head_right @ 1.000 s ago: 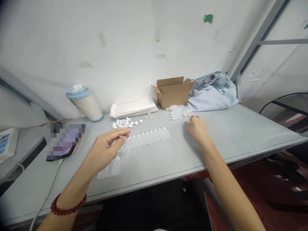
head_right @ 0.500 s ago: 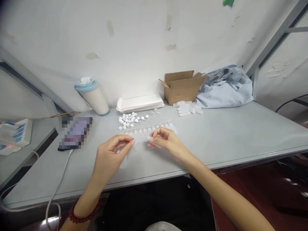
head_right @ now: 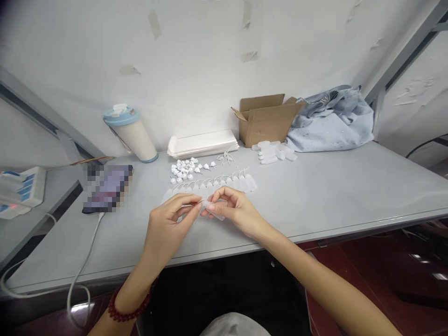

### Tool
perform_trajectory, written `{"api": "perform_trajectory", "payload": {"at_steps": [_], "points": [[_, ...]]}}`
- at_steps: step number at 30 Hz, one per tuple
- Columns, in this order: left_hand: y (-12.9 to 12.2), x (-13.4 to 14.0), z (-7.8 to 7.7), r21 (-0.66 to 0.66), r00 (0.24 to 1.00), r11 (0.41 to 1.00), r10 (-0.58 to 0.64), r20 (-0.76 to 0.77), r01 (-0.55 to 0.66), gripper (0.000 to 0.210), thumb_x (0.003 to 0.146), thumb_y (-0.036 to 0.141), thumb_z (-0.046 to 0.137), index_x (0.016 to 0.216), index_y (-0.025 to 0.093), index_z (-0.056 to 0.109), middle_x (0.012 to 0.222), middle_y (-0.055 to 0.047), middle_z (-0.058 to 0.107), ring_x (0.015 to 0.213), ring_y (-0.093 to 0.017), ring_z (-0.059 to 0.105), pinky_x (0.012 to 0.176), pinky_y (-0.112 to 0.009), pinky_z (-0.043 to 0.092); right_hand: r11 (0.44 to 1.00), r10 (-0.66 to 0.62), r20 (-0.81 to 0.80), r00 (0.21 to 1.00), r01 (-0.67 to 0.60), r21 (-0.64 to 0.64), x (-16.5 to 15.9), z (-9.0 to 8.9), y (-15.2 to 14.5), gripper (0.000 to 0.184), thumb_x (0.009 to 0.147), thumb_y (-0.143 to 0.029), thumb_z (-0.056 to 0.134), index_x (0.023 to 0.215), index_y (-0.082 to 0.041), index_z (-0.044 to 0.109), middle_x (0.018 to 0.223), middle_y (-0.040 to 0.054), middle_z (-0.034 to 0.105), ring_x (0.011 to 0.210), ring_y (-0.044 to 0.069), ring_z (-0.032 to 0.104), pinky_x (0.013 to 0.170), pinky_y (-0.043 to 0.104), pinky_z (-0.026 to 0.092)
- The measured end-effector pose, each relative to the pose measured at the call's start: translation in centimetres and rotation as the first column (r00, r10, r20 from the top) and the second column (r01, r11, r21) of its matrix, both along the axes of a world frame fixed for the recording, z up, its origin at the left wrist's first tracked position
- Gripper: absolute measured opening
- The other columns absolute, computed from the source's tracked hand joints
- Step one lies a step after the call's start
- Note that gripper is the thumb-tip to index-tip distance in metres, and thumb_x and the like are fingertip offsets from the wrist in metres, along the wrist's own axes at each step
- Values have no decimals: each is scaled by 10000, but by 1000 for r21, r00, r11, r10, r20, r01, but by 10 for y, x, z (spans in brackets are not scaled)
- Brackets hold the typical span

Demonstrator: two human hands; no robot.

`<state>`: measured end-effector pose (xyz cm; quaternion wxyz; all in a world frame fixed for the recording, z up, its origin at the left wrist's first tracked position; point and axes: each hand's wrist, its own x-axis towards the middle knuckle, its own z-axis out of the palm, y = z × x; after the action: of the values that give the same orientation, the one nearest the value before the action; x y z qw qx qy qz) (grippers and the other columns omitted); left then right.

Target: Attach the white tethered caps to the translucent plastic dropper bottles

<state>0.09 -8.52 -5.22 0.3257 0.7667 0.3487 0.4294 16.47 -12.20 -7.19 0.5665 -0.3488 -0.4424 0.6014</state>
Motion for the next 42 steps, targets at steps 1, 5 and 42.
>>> {"api": "perform_trajectory", "payload": {"at_steps": [1,5,42], "points": [[0,0,0,2,1000,1000,-10,2,10,139,817,119,559,849,185,677,857,-12,686,755,-136,669,744,-261,594,1000,-5,12,1000,5,-2,0,0,0,133,803,-225,688,805,-187,560,855,12,651,818,158,657,788,322,471],[-1,2,1,13,999,999,-34,1,34,161,823,107,539,846,190,674,874,-21,681,785,-146,659,739,-270,590,1000,-15,49,999,16,-15,1,-1,0,131,806,-245,684,862,-191,578,837,9,657,801,153,654,800,325,480],[-12,7,-2,-167,997,983,78,-5,-78,65,808,264,626,798,211,662,895,-25,675,888,-192,627,733,-300,530,675,-671,448,590,238,698,-15,-8,-9,141,843,-151,615,936,-255,594,882,45,597,866,192,590,731,341,517]]}}
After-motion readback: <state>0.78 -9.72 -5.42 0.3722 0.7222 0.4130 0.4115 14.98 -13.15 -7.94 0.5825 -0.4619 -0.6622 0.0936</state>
